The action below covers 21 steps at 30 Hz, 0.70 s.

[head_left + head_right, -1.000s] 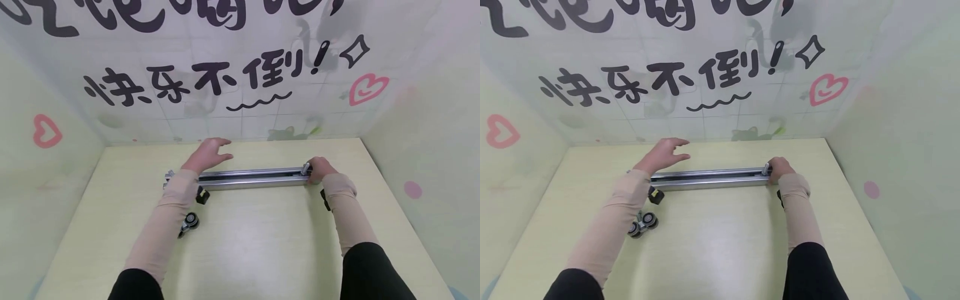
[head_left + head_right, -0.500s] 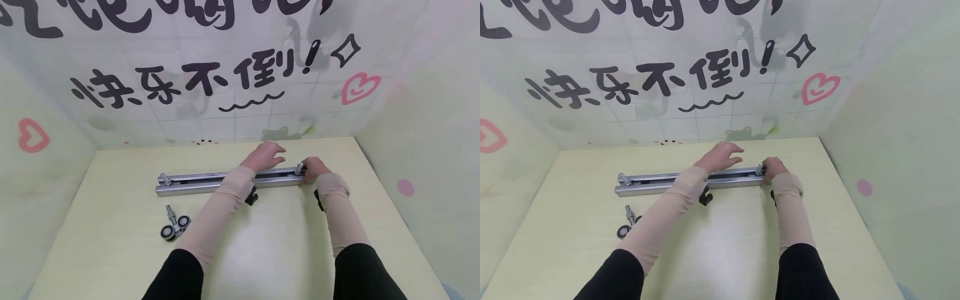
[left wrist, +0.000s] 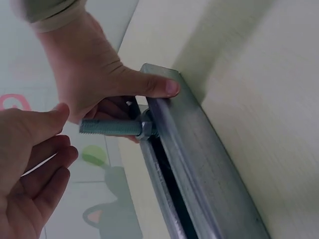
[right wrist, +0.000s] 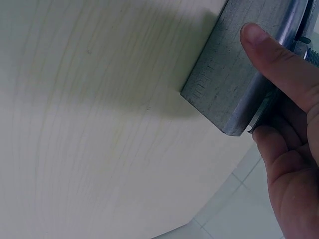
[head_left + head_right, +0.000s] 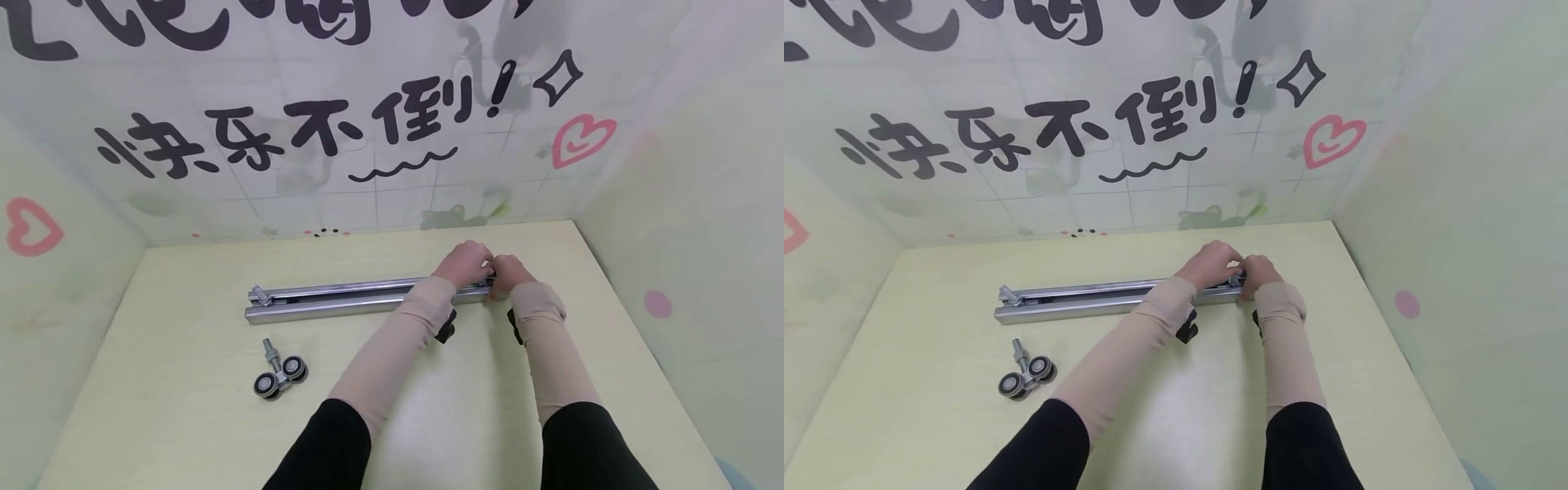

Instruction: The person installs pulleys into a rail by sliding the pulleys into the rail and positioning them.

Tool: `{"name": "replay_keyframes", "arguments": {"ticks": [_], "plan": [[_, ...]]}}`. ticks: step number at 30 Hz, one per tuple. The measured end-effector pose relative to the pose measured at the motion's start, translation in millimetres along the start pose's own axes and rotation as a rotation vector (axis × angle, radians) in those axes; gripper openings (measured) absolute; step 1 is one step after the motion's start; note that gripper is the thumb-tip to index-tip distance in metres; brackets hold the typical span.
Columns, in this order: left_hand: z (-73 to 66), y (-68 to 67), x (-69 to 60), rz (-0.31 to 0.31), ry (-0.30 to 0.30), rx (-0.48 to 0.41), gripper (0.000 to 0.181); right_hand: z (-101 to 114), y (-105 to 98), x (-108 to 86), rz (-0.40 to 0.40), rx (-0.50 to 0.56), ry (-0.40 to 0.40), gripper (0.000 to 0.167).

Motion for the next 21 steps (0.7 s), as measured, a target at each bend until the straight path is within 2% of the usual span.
{"name": "replay_keyframes", "arguments": {"ticks": [8,14,21], "plan": [[-5.6,14.3,4.4,-0.002,-0.1,0.052,0.015,0,0,-1.1,-0.023,0.01,-0.015,0.037],[-7.2,20.1,3.8,-0.042,-0.153,0.1,0.012,-1,2,-2.2,-0.028,0.033,-0.027,0.041],[-8.2,22.0,4.6,-0.068,-0.161,0.156,0.014,1,0,-3.7,-0.024,0.028,-0.023,0.039]]}}
Point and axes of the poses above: each hand's wrist, its own x-axis towards the middle knuckle, its own y-axis out of the palm, z = x × y, the point moved 2 cm from there along x, towards the middle knuckle, and after that the axes turned 9 degrees about y, right-handed, at the moved point
